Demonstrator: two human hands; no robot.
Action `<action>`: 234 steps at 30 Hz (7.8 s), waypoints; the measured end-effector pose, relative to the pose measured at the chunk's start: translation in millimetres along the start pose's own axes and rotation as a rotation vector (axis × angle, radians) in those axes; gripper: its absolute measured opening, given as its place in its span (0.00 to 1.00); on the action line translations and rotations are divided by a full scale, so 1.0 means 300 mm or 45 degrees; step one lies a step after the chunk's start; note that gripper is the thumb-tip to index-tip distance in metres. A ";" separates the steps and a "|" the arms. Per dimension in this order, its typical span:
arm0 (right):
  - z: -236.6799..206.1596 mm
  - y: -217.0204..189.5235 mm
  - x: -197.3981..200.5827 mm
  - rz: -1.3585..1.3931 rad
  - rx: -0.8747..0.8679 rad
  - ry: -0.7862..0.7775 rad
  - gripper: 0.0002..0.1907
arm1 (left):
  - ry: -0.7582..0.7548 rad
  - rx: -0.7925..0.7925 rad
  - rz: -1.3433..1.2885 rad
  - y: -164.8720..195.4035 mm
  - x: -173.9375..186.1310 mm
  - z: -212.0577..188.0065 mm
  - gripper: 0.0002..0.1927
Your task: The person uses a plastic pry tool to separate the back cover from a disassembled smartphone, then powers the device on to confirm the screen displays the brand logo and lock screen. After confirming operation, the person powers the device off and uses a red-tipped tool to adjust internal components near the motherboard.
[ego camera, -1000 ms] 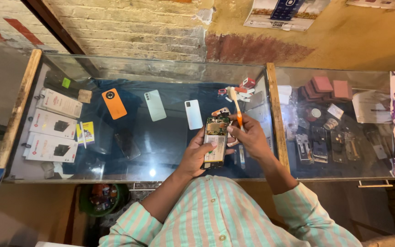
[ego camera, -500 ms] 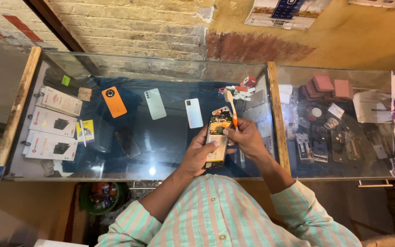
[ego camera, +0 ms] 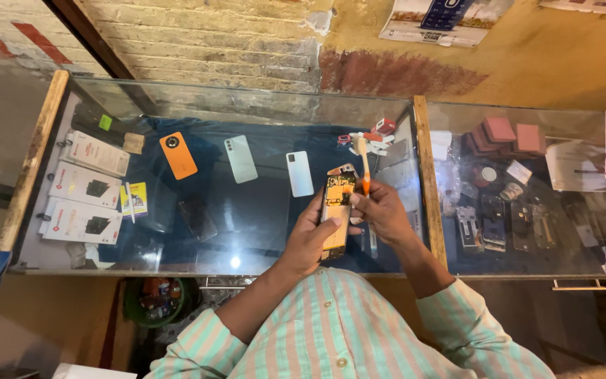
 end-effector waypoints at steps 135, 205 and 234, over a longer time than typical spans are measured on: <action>-0.262 -0.182 -0.179 -0.816 0.933 0.190 0.07 | 0.015 -0.598 1.132 0.203 -0.156 -0.049 0.15; -0.095 -0.054 -0.034 -0.206 0.392 0.027 0.05 | 0.035 -0.162 0.454 0.060 -0.014 0.002 0.18; -0.082 -0.141 -0.067 -0.497 0.276 0.017 0.05 | -0.127 0.032 0.481 0.087 -0.043 -0.014 0.35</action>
Point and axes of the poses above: each hand's wrist, its own z-axis towards the middle knuckle, its own x-axis out of the back of the hand, y = z × x, the point moved 4 cm from there along z, towards the middle knuckle, and after that the axes turned 1 degree about -z, right-handed, at the moved point
